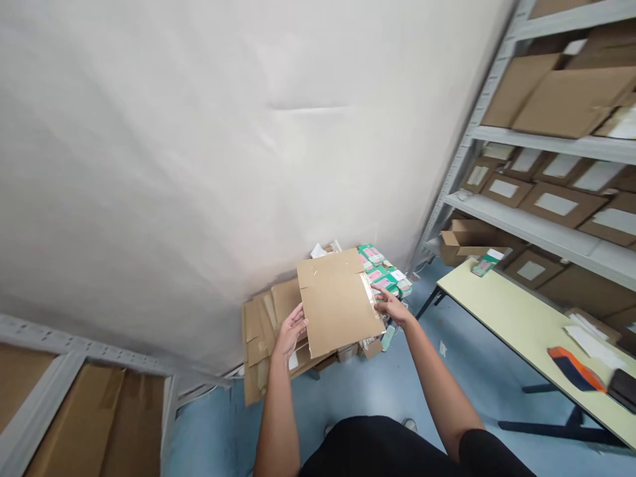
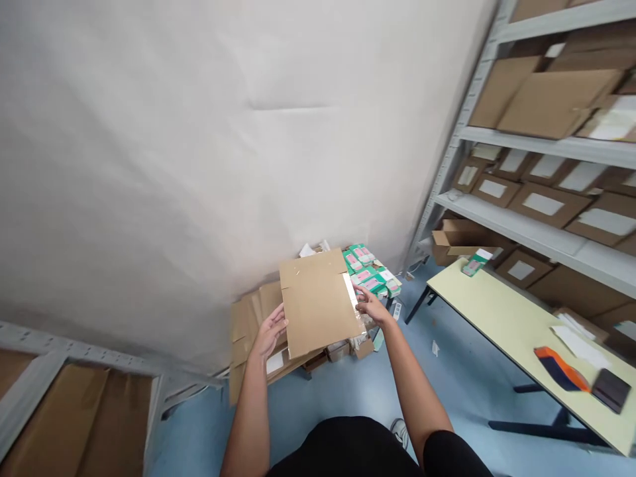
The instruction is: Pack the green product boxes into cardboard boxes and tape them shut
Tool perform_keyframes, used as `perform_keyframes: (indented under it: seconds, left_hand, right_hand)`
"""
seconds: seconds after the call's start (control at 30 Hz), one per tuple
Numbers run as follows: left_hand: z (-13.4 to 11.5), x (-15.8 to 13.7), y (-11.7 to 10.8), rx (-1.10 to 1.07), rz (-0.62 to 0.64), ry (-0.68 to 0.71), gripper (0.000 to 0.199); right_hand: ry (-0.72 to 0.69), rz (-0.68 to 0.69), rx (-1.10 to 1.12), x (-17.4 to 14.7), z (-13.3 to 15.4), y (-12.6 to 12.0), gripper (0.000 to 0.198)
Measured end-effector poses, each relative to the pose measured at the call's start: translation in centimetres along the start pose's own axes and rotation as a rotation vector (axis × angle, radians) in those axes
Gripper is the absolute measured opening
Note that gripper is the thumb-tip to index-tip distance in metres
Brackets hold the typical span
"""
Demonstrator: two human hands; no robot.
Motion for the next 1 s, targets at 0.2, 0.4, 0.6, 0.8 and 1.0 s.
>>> perform_keyframes:
  seconds: [0.2, 0.4, 0.6, 0.8, 1.0]
  left_hand:
    - [1.2, 5.8, 12.4, 0.021, 0.3, -0.062, 0.101]
    - [5.9, 10.8, 25.6, 0.065, 0.487, -0.197, 0.111]
    - [9.1, 16.5, 40.6, 0.148, 0.665, -0.227, 0.104]
    - [12.3, 22.1, 51.9, 0.224, 0.832, -0.226, 0.1]
    - [15.3, 27.7, 56.9, 0.148, 0.878, -0.326, 0.099]
  right_hand:
    - [-0.002, -0.038, 0.158, -7.8, 2.3, -12.5, 0.084]
    - [-0.025, -0.169, 0.173, -16.8, 0.8, -24.3, 0.079]
    - [-0.064, -0.438, 0.21, -26.6, -0.3, -33.2, 0.079]
    - [-0.09, -0.678, 0.267, -31.6, -1.4, -38.5, 0.077]
    - [-0.041, -0.814, 0.323, -31.0, -1.7, -42.6, 0.08]
Point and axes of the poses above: each hand's wrist, its own x-axis towards the middle knuckle, its own y-axis out of the palm, z = x × y, the point moved 3 cm from there along x, towards the middle knuckle, and after that the axes turned 6 degrees about z, right-handed, at the moved point
